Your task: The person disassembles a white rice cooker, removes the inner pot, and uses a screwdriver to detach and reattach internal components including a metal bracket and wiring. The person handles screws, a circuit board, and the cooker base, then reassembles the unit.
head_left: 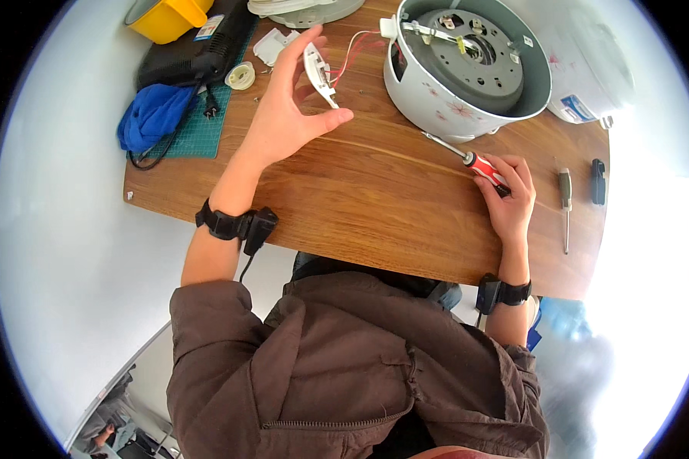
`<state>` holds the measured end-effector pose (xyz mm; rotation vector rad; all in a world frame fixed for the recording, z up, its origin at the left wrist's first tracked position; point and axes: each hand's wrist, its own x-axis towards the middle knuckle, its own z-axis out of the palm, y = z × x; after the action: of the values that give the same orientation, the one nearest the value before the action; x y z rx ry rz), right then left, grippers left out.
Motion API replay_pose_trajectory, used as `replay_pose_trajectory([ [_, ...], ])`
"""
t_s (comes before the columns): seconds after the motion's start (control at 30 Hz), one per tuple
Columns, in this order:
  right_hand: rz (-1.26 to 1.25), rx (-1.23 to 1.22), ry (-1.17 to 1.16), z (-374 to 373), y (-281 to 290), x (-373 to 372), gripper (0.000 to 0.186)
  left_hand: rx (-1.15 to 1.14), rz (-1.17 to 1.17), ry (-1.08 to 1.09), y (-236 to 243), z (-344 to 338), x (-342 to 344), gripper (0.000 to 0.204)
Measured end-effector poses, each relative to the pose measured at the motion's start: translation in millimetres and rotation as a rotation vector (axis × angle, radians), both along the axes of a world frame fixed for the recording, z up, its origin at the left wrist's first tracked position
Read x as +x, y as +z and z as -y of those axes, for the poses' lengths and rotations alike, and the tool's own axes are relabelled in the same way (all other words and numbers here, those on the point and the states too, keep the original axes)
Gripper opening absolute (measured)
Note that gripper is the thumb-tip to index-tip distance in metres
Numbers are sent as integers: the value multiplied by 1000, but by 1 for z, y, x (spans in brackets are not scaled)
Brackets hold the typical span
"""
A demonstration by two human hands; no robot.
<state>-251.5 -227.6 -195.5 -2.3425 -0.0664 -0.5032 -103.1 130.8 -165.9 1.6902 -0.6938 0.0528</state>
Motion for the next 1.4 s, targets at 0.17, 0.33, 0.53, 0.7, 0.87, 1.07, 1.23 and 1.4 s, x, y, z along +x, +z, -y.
replay_pose_trajectory([
  [0.17, 9, -14, 10, 1, 0, 1, 39, -242, -118, 19, -3, 6, -2, 104],
  [0.33, 11, -24, 19, 1, 1, 0, 39, -335, -195, 10, 0, 6, -8, 100],
  [0.53, 15, -37, 10, 1, 1, 0, 39, -418, -338, -31, 0, 8, -28, 102],
  [0.7, 19, -31, 16, 1, 2, 0, 39, -401, -410, -37, -8, 11, -32, 104],
  [0.87, 18, -19, 26, 2, 2, 0, 38, -383, -504, -92, -9, 8, -16, 99],
  [1.07, 29, -22, 33, 1, 4, 0, 38, -377, -526, -106, -6, 14, -4, 96],
  [1.23, 30, 0, 37, 2, 2, 0, 38, -353, -473, -173, -2, 19, 9, 96],
  [1.4, 29, 7, 43, 2, 1, -1, 39, -346, -479, -239, 2, 21, 21, 96],
])
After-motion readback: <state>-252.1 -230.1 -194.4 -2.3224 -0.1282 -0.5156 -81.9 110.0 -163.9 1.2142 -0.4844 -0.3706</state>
